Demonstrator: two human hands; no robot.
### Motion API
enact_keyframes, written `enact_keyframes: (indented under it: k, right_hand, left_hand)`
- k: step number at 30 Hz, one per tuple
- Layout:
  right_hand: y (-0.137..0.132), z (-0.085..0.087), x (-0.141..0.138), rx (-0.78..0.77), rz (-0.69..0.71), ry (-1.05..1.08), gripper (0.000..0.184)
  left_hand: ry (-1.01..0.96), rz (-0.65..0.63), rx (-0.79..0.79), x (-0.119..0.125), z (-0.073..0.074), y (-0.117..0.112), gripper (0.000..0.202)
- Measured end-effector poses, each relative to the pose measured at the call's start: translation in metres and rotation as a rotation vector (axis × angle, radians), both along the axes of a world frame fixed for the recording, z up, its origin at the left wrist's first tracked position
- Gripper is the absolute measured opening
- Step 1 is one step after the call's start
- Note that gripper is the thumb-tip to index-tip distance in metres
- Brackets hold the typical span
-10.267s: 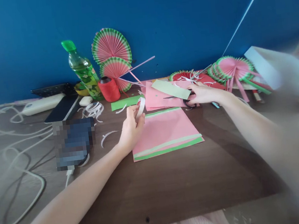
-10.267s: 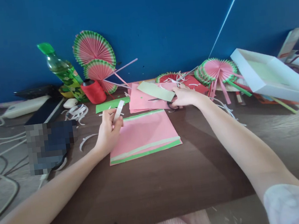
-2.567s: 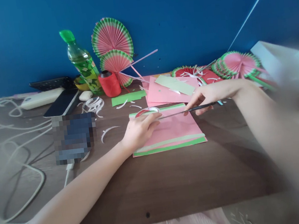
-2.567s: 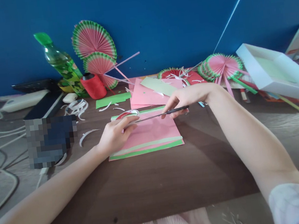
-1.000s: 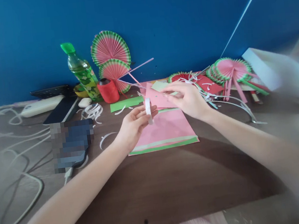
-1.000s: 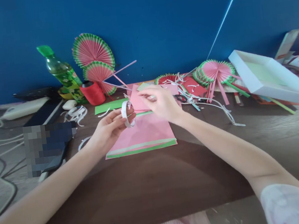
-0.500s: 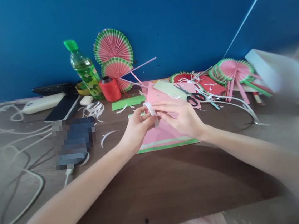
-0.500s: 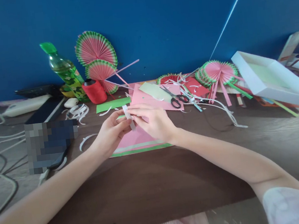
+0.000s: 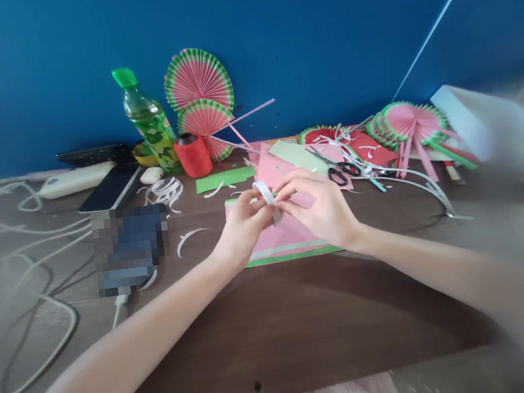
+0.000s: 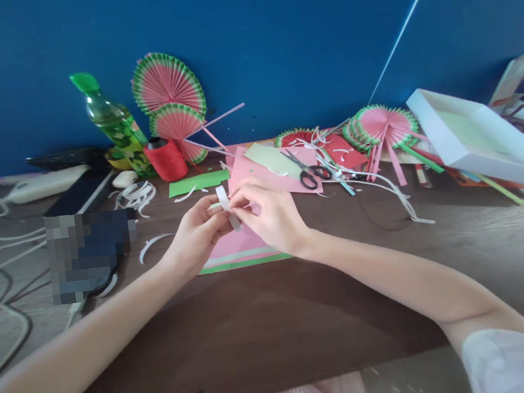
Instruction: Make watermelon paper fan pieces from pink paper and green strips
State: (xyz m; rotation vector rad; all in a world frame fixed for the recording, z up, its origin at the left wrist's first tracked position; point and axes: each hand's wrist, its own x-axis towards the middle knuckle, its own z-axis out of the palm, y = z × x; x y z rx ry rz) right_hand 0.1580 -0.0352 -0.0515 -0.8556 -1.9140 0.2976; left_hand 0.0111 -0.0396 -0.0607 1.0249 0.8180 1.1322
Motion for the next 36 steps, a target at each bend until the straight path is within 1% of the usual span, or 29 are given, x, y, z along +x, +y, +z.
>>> enact_keyframes:
  k: [4,12,17,20,23,29,32,36]
  right_hand:
    - [-0.002,-0.001,-0.001,0.041,0.016,-0.033,0.011]
    - [-0.003,-0.002,0.000,0.026,0.025,-0.023,0.010]
    - [-0.001,-0.004,0.000,0.025,0.001,-0.007,0.009]
    - [-0.001,-0.005,0.000,0.059,-0.017,-0.017,0.009]
    - [-0.002,-0.007,-0.001,0.104,0.009,-0.044,0.009]
    - [-0.003,-0.012,-0.001,0.182,0.073,-0.080,0.012]
    - [-0.003,-0.014,-0.001,0.179,0.097,-0.087,0.012]
    - [-0.004,-0.014,-0.002,0.188,0.103,-0.088,0.011]
  left_hand:
    - [0.002,0.003,0.014,0.000,0.001,0.000,0.026]
    - [0.022,-0.013,0.050,0.000,0.002,-0.001,0.024]
    - [0.117,0.001,0.101,-0.001,0.000,-0.002,0.022]
    - [0.164,0.010,0.127,-0.001,-0.001,-0.002,0.019]
    - [0.184,0.016,0.151,-0.002,-0.001,-0.001,0.015]
    - [0.180,0.040,0.120,-0.005,0.000,0.002,0.018]
    - [0.151,0.050,0.109,-0.006,0.001,0.005,0.020]
    - [0.089,0.022,0.087,-0.009,0.003,0.008,0.022]
